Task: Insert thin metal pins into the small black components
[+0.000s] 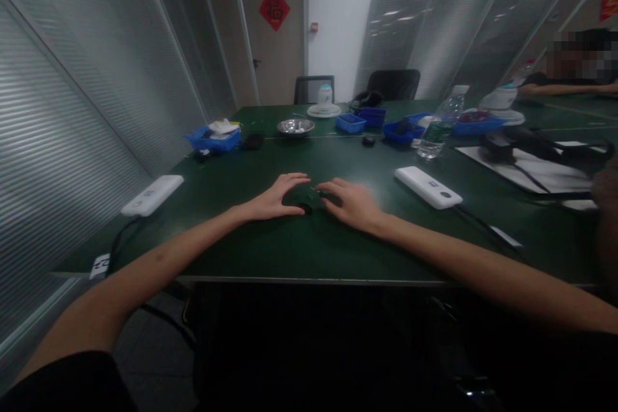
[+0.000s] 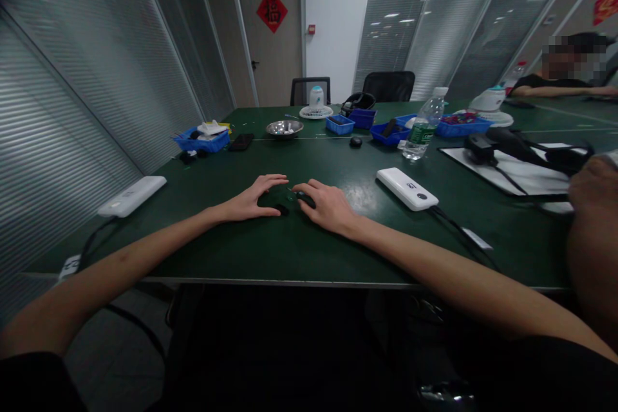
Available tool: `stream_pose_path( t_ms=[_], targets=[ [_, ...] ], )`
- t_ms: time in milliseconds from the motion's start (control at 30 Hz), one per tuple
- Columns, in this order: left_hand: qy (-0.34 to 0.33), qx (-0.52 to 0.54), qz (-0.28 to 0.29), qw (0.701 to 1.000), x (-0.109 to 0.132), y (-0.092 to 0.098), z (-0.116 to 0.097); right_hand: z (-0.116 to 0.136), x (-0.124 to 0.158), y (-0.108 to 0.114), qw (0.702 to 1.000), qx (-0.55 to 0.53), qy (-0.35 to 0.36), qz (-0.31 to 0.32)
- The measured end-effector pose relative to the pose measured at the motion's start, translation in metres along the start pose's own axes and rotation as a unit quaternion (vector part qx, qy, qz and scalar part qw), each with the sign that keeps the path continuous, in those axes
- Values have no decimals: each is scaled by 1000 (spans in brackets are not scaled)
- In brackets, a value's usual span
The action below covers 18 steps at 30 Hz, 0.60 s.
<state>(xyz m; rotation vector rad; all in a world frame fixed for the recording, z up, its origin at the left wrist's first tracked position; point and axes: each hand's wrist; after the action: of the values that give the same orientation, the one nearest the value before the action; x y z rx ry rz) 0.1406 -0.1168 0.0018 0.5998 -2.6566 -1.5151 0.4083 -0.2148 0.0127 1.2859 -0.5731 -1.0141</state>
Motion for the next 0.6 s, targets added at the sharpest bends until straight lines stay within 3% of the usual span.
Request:
stream_pose_path(
  t_ms=[367,600],
  targets=[
    [24,-96,56,994,0,-1,-1,-4,-3,0,995,8,-96,19],
    [32,-146,100,984,0,-2,-2,-9,-5,-4,995,5,-99,25]
  ],
)
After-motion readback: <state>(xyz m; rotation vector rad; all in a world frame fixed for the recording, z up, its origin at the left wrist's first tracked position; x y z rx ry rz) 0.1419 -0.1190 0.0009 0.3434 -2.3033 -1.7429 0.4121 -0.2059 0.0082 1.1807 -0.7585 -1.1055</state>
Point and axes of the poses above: each hand's wrist, its own x-axis away from the middle knuckle, its own y-axis out of the back of the hand, z = x × y, and after that the axes turned 13 degrees about z, right-handed
